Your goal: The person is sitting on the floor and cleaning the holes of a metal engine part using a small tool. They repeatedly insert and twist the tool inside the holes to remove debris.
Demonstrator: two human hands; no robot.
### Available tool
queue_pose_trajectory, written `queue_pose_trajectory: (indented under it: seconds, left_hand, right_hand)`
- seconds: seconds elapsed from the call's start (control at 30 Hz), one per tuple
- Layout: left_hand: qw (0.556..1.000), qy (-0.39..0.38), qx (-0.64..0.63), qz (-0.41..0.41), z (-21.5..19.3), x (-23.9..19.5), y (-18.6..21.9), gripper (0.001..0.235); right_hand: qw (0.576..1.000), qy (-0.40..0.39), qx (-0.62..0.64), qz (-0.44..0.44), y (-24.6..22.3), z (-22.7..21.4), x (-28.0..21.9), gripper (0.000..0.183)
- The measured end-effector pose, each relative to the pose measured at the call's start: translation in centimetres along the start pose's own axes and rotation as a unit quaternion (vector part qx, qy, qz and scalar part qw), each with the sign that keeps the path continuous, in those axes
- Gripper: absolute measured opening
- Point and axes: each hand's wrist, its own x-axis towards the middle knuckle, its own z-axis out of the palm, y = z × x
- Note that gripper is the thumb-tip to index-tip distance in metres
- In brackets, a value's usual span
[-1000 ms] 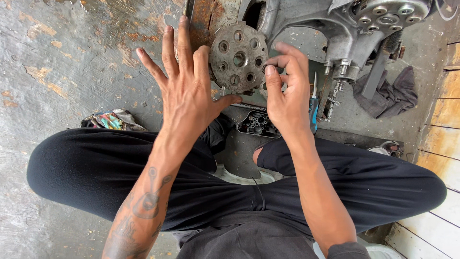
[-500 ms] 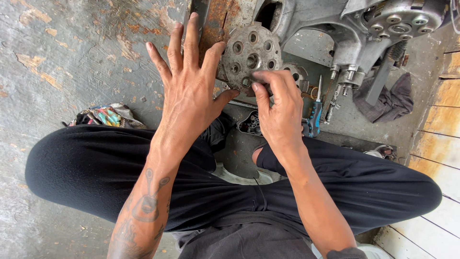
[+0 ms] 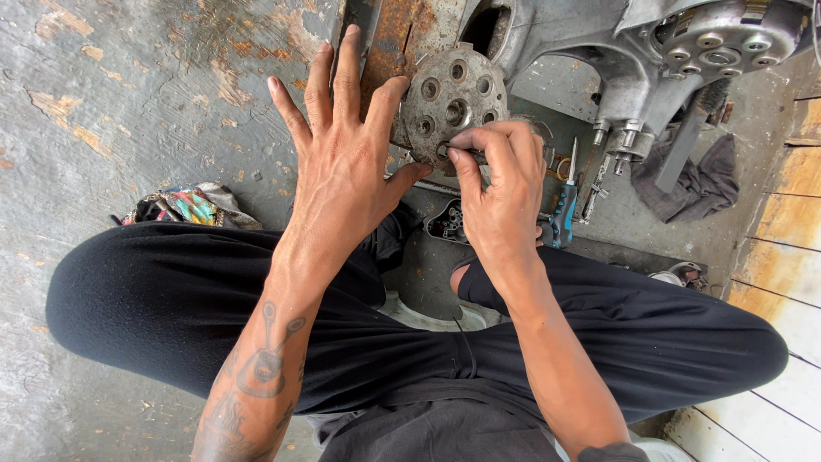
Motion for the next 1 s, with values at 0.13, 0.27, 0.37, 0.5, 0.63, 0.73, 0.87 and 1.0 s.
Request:
queue_pose_trajectory:
  seconds: [0.13, 0.27, 0.37, 0.5, 0.63, 0.73, 0.87, 1.0]
  left_hand:
    - [1.0, 0.0, 0.003, -0.004, 0.1, 0.0, 0.0, 0.081]
    - [1.0, 0.001, 0.004, 0.002, 0.0, -0.1, 0.2, 0.081]
    - [1.0, -0.001, 0.006, 0.001, -0.1, -0.1, 0.1, 0.078]
    - [1.0, 0.0, 0.012, 0.002, -0.2, 0.0, 0.1, 0.076]
    - [1.0, -0.002, 0.001, -0.01, -0.1, 0.2, -0.1, 0.077]
    - [1.0, 0.0, -0.001, -0.005, 0.0, 0.3, -0.3, 0.078]
    - [1.0, -0.003, 0.003, -0.004, 0.0, 0.4, -0.3, 0.081]
    - [1.0, -0.002, 0.001, -0.005, 0.5, 0.2, -0.7, 0.086]
  right_hand:
    - [1.0, 0.003, -0.03, 0.006, -0.4, 0.1, -0.1, 0.004]
    - [0.997, 0.027, -0.07, -0.003, -0.5, 0.2, 0.0, 0.008]
    - [0.997, 0.018, -0.079, -0.01, -0.6, 0.0, 0.2, 0.009]
    - [0.997, 0.026, -0.063, -0.037, -0.3, 0.3, 0.3, 0.004]
    - [0.997, 0.02, -0.039, -0.057, 0.4, 0.4, 1.0, 0.001]
    - [0.995, -0.015, 0.003, -0.099, 1.2, -0.2, 2.0, 0.006]
    - [0.977, -0.089, 0.049, -0.188, 2.1, -1.3, 3.4, 0.003]
    - [0.966, -0.171, 0.065, -0.184, 2.2, -2.1, 3.8, 0.01]
